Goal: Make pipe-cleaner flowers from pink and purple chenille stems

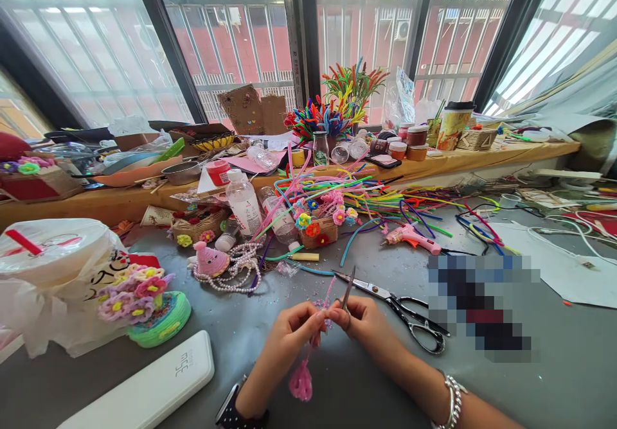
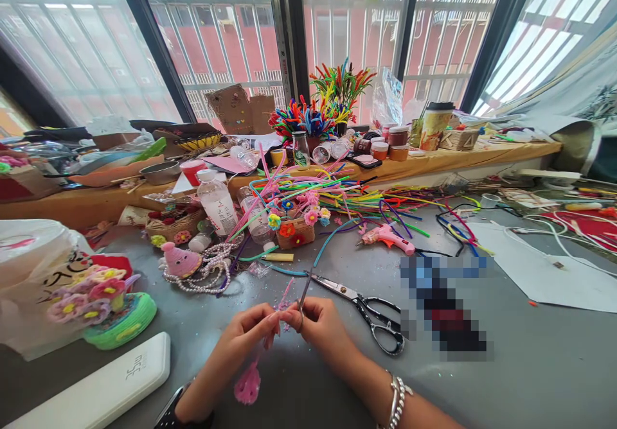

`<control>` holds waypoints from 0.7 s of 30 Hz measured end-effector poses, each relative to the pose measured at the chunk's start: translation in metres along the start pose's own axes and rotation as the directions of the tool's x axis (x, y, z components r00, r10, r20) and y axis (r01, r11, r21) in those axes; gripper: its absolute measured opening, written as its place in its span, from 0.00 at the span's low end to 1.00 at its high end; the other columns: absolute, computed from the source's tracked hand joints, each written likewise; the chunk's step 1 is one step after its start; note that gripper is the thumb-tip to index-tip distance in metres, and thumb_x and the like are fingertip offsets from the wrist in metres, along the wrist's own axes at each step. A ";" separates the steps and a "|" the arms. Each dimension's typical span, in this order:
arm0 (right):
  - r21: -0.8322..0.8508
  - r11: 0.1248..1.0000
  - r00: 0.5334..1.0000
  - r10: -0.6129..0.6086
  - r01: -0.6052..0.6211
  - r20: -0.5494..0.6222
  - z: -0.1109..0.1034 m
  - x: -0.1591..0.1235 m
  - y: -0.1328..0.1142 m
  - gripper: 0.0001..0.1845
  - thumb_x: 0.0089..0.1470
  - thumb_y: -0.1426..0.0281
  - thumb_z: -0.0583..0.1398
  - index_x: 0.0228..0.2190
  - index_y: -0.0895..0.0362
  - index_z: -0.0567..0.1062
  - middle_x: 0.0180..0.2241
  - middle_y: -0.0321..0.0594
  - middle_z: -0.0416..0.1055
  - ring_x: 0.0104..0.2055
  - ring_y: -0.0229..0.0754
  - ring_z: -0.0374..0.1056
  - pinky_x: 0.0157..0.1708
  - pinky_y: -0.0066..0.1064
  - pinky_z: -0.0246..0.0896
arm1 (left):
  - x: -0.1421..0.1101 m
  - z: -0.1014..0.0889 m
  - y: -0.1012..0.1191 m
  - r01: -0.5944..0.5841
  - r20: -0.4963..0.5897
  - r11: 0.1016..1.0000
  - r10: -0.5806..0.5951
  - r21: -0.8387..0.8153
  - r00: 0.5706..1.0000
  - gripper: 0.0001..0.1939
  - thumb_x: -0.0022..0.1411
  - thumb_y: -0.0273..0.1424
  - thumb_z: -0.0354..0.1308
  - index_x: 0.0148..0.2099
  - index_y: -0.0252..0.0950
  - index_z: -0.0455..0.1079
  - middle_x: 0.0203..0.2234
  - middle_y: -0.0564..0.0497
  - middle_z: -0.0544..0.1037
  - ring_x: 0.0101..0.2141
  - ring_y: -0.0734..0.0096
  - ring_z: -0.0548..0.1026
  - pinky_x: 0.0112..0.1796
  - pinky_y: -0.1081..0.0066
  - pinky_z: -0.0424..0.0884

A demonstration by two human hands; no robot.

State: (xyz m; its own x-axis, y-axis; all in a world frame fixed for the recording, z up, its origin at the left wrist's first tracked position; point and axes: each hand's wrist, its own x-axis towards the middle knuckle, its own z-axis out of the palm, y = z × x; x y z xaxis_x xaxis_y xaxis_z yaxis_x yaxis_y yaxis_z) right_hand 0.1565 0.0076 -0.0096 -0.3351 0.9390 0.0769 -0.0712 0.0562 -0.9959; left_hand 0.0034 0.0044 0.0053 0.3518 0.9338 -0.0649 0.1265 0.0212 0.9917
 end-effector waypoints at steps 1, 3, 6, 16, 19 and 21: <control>0.021 1.000 1.000 0.008 -0.008 -0.023 -0.001 0.000 0.001 0.20 0.42 0.54 0.56 0.20 0.60 0.69 0.15 0.30 0.53 0.18 0.31 0.46 0.17 0.24 0.41 | 0.000 0.000 -0.001 0.012 0.004 1.000 -0.012 0.006 1.000 0.16 0.50 0.41 0.53 0.21 0.33 0.64 0.12 0.57 0.64 0.17 0.78 0.62 0.21 0.77 0.57; 0.058 0.998 0.998 0.016 -0.012 -0.063 -0.003 0.002 0.003 0.18 0.42 0.56 0.58 0.21 0.60 0.69 0.15 0.29 0.53 0.17 0.30 0.45 0.16 0.23 0.39 | 0.000 0.001 -0.003 0.038 0.020 0.999 -0.039 0.025 0.999 0.17 0.50 0.42 0.52 0.21 0.33 0.64 0.12 0.57 0.64 0.16 0.79 0.61 0.19 0.78 0.56; 0.092 0.996 0.997 0.021 -0.015 -0.069 -0.003 0.003 0.006 0.17 0.41 0.57 0.59 0.22 0.60 0.69 0.16 0.29 0.55 0.17 0.29 0.45 0.16 0.23 0.39 | 0.001 0.002 -0.004 0.059 0.048 0.997 -0.061 0.057 0.997 0.17 0.50 0.42 0.52 0.21 0.32 0.64 0.12 0.57 0.64 0.15 0.80 0.61 0.18 0.78 0.55; 0.207 0.978 0.960 0.080 -0.024 -0.267 -0.007 0.007 0.007 0.16 0.40 0.59 0.60 0.23 0.60 0.67 0.14 0.26 0.47 0.16 0.27 0.38 0.15 0.24 0.32 | 0.002 0.003 -0.006 0.125 0.129 0.991 -0.129 0.041 0.983 0.14 0.50 0.39 0.53 0.26 0.32 0.66 0.16 0.54 0.69 0.17 0.80 0.63 0.19 0.79 0.57; 0.213 0.977 0.949 0.074 -0.008 -0.305 -0.014 0.009 0.005 0.16 0.40 0.58 0.60 0.23 0.60 0.68 0.14 0.26 0.47 0.16 0.28 0.38 0.15 0.24 0.31 | 0.003 0.003 -0.007 0.121 0.133 0.992 -0.126 0.046 0.983 0.14 0.52 0.39 0.52 0.28 0.32 0.67 0.19 0.53 0.71 0.18 0.79 0.64 0.21 0.78 0.59; 0.229 0.974 0.944 0.076 0.000 -0.322 -0.018 0.011 0.003 0.17 0.39 0.58 0.60 0.23 0.60 0.68 0.14 0.26 0.47 0.15 0.27 0.38 0.15 0.24 0.31 | 0.003 0.003 -0.007 0.113 0.127 0.993 -0.115 0.028 0.985 0.14 0.52 0.39 0.52 0.30 0.32 0.67 0.21 0.52 0.72 0.20 0.78 0.65 0.23 0.78 0.60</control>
State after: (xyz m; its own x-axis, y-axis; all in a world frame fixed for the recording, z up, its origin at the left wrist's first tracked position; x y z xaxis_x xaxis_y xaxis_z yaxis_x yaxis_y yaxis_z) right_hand 0.1694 0.0239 -0.0131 -0.0187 0.9997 -0.0182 -0.2841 -0.0228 -0.9585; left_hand 0.0066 0.0057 -0.0027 0.4496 0.8722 -0.1925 0.1913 0.1165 0.9746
